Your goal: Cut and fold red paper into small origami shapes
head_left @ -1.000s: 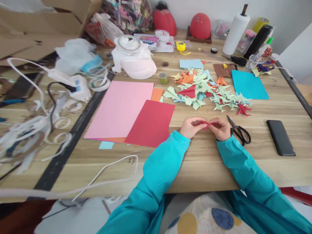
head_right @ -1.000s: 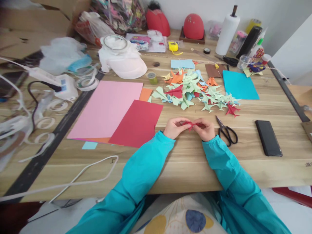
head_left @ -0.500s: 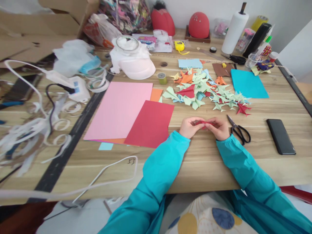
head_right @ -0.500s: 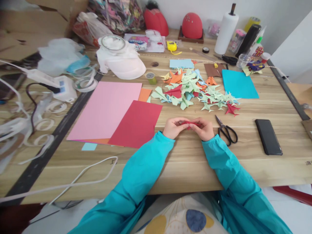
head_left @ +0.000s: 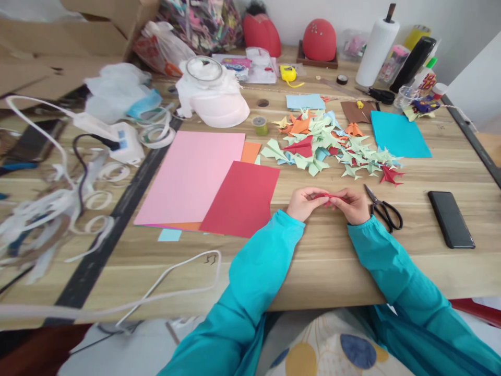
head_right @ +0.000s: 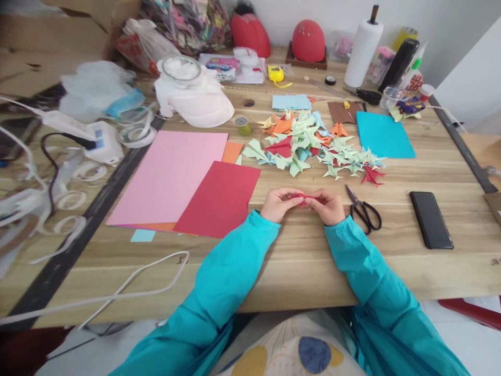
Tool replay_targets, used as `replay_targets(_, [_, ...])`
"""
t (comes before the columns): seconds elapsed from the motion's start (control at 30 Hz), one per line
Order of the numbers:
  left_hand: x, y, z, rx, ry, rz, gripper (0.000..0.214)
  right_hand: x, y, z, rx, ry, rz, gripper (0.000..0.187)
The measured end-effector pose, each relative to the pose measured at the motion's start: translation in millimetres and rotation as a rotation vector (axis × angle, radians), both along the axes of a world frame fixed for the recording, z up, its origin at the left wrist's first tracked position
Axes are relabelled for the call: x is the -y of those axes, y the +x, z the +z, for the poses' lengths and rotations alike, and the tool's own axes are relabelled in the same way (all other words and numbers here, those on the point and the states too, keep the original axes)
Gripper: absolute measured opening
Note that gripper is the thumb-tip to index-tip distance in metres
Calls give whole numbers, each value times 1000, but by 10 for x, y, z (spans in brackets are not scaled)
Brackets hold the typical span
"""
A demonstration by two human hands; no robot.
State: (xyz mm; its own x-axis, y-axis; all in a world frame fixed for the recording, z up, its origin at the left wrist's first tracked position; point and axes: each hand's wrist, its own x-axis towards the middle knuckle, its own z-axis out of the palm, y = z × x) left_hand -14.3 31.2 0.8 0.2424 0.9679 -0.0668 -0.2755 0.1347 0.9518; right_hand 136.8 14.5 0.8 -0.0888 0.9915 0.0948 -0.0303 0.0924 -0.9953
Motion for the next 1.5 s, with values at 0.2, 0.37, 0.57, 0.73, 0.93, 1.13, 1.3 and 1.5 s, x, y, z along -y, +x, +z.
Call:
replay_targets(0.2, [-2, 0, 11, -40, 4, 15, 25, 18, -7, 23, 50, 11, 15, 23])
replay_targets(0.37, [-11, 0, -15, -31, -3, -3, 26, 10, 17, -39, 50, 10, 35, 23])
replay_targets(0.57, [-19, 2, -37, -25, -32, -4, 29, 9, 3, -38, 47, -9, 17, 27])
replay_targets(0.73, [-14, 1, -49, -57, -35, 8, 31, 28, 21, 13, 18, -8, 27, 25])
replay_targets(0.93, [-18, -5, -60, -100, -10, 35, 30, 21, 44, -18, 30, 19, 23, 22])
replay_targets(1.13, [-16, -6, -62, -101, -13, 47, 29, 11, 32, -72, 79, 10, 4, 24])
replay_targets(1.3, [-11, 10, -58, -73, -22, 40, 30, 21, 19, -84, 85, 16, -16, 25])
replay_targets(1.5, [12, 46, -31, -75, 40, 48, 32, 37, 6, -91, 111, 22, -35, 27])
